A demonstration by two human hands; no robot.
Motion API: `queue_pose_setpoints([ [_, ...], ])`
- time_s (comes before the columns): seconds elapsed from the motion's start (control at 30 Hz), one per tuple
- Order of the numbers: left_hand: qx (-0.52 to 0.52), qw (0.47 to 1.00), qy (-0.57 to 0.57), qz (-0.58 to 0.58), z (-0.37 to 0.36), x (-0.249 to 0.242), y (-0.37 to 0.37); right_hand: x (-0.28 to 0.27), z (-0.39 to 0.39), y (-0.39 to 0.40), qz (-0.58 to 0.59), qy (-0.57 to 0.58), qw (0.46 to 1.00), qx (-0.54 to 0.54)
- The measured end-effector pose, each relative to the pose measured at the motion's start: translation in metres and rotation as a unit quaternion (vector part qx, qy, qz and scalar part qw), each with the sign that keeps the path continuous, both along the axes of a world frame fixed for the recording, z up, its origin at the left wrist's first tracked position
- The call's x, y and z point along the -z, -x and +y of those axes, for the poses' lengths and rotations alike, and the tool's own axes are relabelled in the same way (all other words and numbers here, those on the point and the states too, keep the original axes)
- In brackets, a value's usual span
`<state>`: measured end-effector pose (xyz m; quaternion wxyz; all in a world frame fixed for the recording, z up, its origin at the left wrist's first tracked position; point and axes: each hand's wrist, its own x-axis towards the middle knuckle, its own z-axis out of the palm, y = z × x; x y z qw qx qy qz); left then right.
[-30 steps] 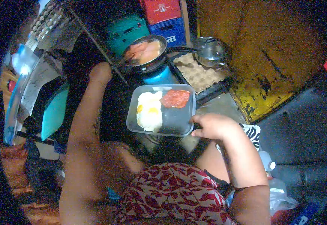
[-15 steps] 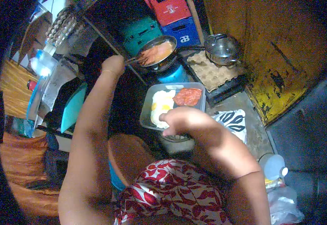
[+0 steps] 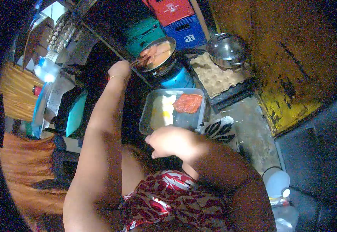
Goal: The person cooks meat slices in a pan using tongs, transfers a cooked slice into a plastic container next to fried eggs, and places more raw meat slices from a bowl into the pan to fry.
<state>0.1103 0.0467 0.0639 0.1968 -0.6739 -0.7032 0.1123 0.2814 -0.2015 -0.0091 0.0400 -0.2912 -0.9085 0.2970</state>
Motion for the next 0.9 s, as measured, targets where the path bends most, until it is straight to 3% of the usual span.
queue_pose_setpoints([
  [0.27,-0.051,0.998,0.01,-0.04,-0.004,0.005,-0.018,-0.005,0.002,0.007,-0.074,0.019,0.995,-0.068],
  [0.43,0.005,0.999,0.035,-0.001,-0.006,-0.011,-0.001,0.005,0.008,-0.005,0.029,0.035,0.997,-0.067],
  [0.67,0.049,0.999,0.01,-0.021,-0.043,-0.039,0.027,0.016,0.011,-0.006,-0.015,0.021,1.0,0.015],
  [0.8,0.075,0.997,0.009,-0.002,-0.065,-0.057,0.045,0.031,0.001,-0.012,0.049,0.018,0.998,0.026],
  [0.9,0.148,0.988,-0.01,0.044,-0.065,-0.07,0.064,0.036,-0.004,-0.003,-0.01,0.031,0.998,0.044],
])
